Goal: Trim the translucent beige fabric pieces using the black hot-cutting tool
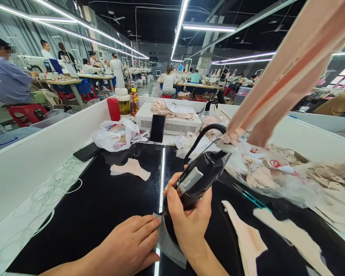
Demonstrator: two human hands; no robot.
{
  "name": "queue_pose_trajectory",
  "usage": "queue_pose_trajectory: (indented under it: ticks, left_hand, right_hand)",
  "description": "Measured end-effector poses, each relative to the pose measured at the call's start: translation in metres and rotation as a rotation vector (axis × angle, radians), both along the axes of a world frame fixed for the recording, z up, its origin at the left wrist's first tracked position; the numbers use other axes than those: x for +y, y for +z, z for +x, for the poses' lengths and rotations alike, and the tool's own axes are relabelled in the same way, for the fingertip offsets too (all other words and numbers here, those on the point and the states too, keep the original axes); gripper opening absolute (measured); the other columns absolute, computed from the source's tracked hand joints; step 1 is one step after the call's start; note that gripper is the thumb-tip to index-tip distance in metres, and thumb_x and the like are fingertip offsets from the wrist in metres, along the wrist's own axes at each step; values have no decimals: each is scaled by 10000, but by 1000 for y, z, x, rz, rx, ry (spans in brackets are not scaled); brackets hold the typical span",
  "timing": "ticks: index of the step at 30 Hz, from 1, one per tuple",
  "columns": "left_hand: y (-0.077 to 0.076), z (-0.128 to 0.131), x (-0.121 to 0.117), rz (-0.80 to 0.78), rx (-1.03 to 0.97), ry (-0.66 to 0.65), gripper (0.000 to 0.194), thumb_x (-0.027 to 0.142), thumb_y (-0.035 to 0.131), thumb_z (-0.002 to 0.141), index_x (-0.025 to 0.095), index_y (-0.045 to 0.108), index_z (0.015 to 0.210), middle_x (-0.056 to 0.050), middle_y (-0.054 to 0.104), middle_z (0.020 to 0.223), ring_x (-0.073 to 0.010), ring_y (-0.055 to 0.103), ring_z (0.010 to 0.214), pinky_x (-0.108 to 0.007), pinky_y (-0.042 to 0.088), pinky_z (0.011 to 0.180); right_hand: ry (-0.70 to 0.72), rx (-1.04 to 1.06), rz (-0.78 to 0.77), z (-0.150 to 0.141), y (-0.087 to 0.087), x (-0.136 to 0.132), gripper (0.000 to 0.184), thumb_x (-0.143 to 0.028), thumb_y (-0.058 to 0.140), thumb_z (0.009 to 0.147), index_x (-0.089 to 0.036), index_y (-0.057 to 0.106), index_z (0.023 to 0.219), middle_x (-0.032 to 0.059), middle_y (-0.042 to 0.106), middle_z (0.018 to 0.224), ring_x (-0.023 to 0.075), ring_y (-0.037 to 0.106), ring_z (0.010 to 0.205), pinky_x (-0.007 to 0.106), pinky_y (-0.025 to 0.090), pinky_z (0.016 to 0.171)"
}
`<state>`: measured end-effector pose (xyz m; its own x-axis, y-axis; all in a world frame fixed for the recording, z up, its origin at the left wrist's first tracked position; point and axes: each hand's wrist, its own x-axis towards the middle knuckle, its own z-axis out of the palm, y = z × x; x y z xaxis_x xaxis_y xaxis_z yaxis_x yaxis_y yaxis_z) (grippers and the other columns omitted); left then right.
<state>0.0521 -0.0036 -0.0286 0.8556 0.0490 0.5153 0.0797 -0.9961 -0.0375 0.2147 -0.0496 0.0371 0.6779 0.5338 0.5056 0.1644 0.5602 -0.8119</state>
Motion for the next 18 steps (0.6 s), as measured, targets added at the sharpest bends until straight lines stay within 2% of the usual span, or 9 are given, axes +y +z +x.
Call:
queue_pose_trajectory:
  ticks: [8,13,18]
  left_hand:
    - [-3,0,1,3,19,-8,363,497,639,1026,135,663,1012,-81,745,1217,-209,685,1130,-307,567,871]
    - [-3,2,1,-1,6,-9,384,499,576,1060,132,673,1006,-85,752,1206,-211,690,1120,-305,568,868]
    - [-2,1,1,8,-17,-12,385,480,539,1081,127,678,1015,-92,758,1201,-211,692,1124,-300,566,868]
  right_hand:
    - [49,-16,31,-5,-2,5,373,-238,760,913,-296,573,1231,-40,683,874,127,658,649,283,596,620]
    - [22,-21,-1,-5,-3,5,317,-231,730,937,-291,576,1207,-37,677,867,132,652,662,299,597,642]
    - [60,25,13,-5,-4,7,368,-266,750,932,-297,557,1244,-37,663,880,139,650,664,313,589,635]
